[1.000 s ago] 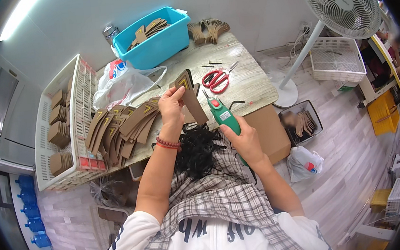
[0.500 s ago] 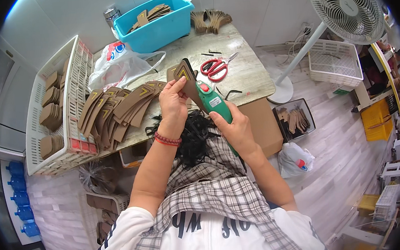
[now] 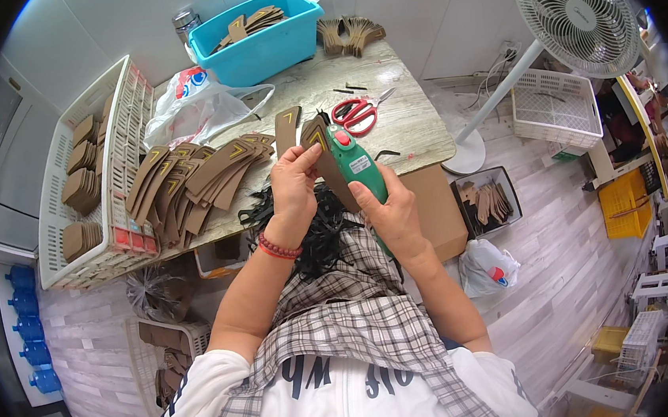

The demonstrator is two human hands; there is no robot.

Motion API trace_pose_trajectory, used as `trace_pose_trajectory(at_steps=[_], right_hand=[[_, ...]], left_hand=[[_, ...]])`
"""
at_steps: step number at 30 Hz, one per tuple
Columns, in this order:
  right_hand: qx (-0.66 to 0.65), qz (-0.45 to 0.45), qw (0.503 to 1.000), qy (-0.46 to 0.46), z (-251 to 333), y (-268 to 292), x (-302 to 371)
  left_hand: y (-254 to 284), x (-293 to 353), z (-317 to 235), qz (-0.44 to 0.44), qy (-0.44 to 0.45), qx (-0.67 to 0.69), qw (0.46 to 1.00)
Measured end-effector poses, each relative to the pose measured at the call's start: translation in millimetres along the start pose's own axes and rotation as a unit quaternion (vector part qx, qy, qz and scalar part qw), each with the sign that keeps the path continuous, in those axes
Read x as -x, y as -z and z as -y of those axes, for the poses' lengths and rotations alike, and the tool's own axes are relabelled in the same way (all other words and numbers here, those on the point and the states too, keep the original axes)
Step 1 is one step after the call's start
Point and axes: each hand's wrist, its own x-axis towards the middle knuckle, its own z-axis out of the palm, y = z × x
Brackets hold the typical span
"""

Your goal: The person uses a green rotary tool to trim the edges of small brown cardboard pieces. They handle the pieces one at a time, place trimmed items into a plastic bag, and occasionally move a blue bin to access more materials.

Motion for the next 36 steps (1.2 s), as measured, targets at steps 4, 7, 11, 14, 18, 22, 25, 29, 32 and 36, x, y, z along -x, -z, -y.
trace_pose_trajectory(at_steps=[4,7,11,14,18,22,25,29,32,36], right_hand=[[0.006,0.010,1.000,-0.004,6,4,1],[0.008,0.015,1.000,-0.002,7,7,2],[0.019,0.019,1.000,0.002,5,7,3],[0.012,0.027,1.000,-0.002,6,8,4],[0.013,0.035,0.999,0.003,8,10,5],[0.022,0.050,0.999,-0.005,12,13,5],[0.009,0.062,0.998,-0.013,16,13,6],[0.028,0.074,0.997,-0.002,15,17,5],[0.041,0.088,0.995,-0.005,16,18,4],[0.060,0.104,0.993,0.004,17,22,4]], left_hand=[[5,2,-2,0.015,-0.046,-0.034,0.998],[12,0,-9,0.023,-0.065,-0.066,0.995],[13,1,-14,0.036,-0.089,-0.075,0.993],[18,-3,-20,0.033,-0.120,-0.124,0.984],[21,-5,-28,0.038,-0.138,-0.143,0.979],[24,-2,-43,0.056,-0.120,-0.179,0.975],[28,-4,-50,0.064,-0.154,-0.231,0.959],[35,-11,-53,0.086,-0.164,-0.246,0.951],[41,-15,-54,0.095,-0.189,-0.271,0.939],[42,-14,-64,0.096,-0.212,-0.340,0.911]])
